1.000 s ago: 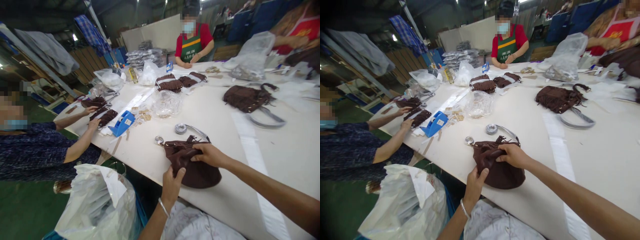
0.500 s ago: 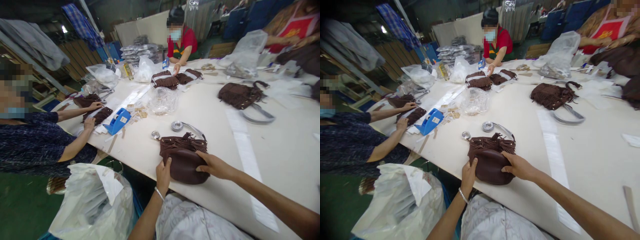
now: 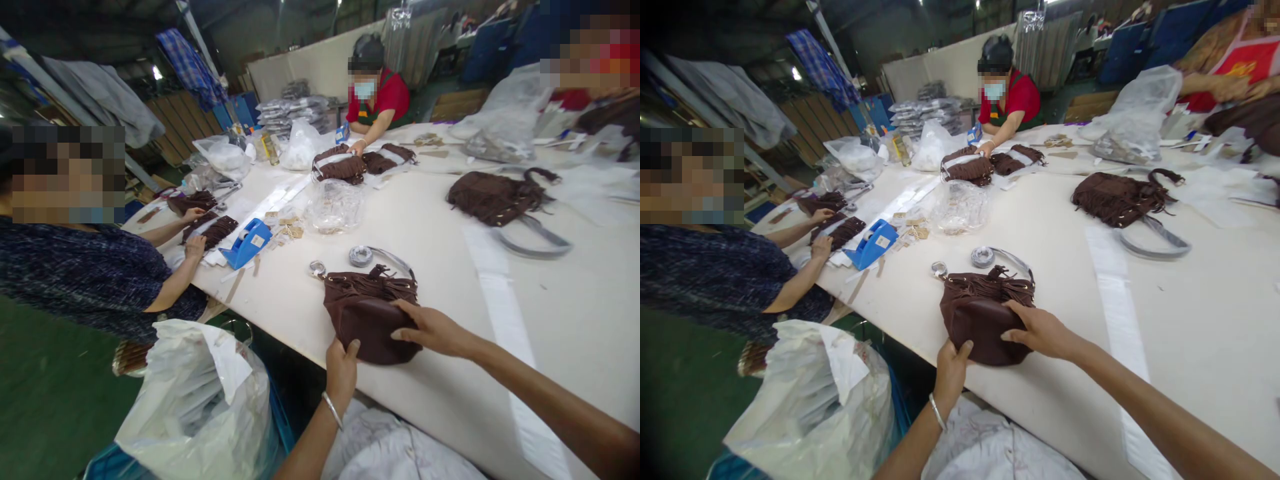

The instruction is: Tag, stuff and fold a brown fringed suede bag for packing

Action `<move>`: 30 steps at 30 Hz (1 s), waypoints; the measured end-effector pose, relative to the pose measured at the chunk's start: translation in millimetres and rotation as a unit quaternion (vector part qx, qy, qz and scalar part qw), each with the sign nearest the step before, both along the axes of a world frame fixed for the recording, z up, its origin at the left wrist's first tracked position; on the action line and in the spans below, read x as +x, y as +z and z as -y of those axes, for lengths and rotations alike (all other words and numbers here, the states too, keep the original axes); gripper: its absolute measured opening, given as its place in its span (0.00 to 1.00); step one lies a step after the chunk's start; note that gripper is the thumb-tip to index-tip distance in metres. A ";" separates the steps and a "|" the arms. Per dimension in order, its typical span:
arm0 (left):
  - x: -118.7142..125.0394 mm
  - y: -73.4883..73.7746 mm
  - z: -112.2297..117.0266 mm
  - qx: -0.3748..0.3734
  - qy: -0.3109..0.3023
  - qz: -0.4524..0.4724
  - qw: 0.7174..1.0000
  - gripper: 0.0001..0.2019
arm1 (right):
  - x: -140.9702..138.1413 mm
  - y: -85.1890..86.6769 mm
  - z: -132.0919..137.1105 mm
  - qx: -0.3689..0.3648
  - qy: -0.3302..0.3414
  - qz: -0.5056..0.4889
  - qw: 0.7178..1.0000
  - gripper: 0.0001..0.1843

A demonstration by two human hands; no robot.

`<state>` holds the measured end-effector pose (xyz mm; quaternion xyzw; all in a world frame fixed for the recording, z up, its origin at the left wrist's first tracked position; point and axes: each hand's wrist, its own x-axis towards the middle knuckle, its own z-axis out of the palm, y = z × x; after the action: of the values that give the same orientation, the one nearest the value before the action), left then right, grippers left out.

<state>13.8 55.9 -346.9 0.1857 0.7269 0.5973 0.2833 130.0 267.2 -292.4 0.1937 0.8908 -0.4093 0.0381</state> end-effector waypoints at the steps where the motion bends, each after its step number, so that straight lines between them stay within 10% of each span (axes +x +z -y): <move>1: -3.8 -0.8 -1.3 0.005 -0.001 0.000 1.000 0.15 | -5.2 6.5 -4.6 -0.055 0.012 -0.007 0.998 0.25; 8: -12.3 -1.1 -4.8 0.073 0.052 0.122 0.988 0.23 | -39.8 17.9 -18.6 -0.351 -0.038 0.010 0.936 0.23; 15: 23.5 17.3 -19.4 0.192 0.084 0.365 0.907 0.25 | -53.6 9.8 4.5 0.049 -0.080 -0.084 0.992 0.08; 20: 21.8 11.0 -23.9 0.072 0.136 0.370 0.916 0.23 | -35.0 2.0 37.3 0.427 0.081 -0.180 0.883 0.07; 24: 21.9 5.2 -23.9 0.045 0.152 0.395 0.905 0.21 | -17.8 -8.2 47.8 0.497 0.152 -0.237 0.821 0.09; 30: 17.1 10.6 -21.7 0.057 0.105 0.481 0.868 0.30 | 1.9 -21.4 57.8 0.459 0.182 -0.229 0.839 0.17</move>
<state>30.9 77.6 -336.3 -0.1866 0.4807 0.6791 0.5224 131.9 209.4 -313.8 -0.0757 0.9792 0.0283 -0.1862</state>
